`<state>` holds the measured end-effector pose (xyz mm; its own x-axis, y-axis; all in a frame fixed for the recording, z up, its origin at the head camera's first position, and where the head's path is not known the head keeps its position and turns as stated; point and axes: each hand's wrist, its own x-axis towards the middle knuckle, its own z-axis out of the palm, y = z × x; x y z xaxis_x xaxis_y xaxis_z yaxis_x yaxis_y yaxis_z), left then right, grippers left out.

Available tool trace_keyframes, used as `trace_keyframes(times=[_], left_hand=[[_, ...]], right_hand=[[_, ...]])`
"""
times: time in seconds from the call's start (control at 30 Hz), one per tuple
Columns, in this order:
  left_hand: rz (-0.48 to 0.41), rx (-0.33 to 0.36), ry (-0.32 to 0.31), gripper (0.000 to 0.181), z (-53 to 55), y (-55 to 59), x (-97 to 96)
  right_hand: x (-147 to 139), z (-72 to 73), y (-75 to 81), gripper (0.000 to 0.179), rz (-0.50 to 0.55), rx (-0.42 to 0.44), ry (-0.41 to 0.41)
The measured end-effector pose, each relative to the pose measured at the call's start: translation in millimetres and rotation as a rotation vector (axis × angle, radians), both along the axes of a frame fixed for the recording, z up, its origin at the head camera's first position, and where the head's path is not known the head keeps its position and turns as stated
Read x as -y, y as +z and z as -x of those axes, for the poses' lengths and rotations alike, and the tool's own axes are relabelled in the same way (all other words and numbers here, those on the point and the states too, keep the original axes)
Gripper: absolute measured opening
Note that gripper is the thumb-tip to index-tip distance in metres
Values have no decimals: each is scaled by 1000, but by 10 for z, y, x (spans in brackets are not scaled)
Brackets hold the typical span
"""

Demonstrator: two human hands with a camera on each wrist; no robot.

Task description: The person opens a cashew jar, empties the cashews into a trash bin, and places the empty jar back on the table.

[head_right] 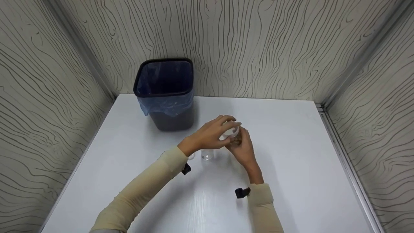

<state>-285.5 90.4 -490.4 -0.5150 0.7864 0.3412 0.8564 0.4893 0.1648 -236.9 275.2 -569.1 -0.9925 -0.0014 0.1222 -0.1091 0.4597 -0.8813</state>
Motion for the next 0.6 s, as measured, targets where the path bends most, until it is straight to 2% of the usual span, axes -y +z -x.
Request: trace_keyframes(times=[0.17, 0.33, 0.47, 0.6], left_hand=[[-15, 27, -40, 51, 52, 57, 64], [-48, -11, -53, 44, 105, 99, 143], [-79, -18, -58, 44, 129, 116, 211], [-113, -18, -89, 44, 156, 117, 267]], right_hand=[[45, 30, 131, 74, 8, -35, 46], [93, 60, 265, 78, 17, -46, 83], [107, 69, 315, 82, -12, -47, 88], [126, 79, 352, 82, -34, -46, 92]])
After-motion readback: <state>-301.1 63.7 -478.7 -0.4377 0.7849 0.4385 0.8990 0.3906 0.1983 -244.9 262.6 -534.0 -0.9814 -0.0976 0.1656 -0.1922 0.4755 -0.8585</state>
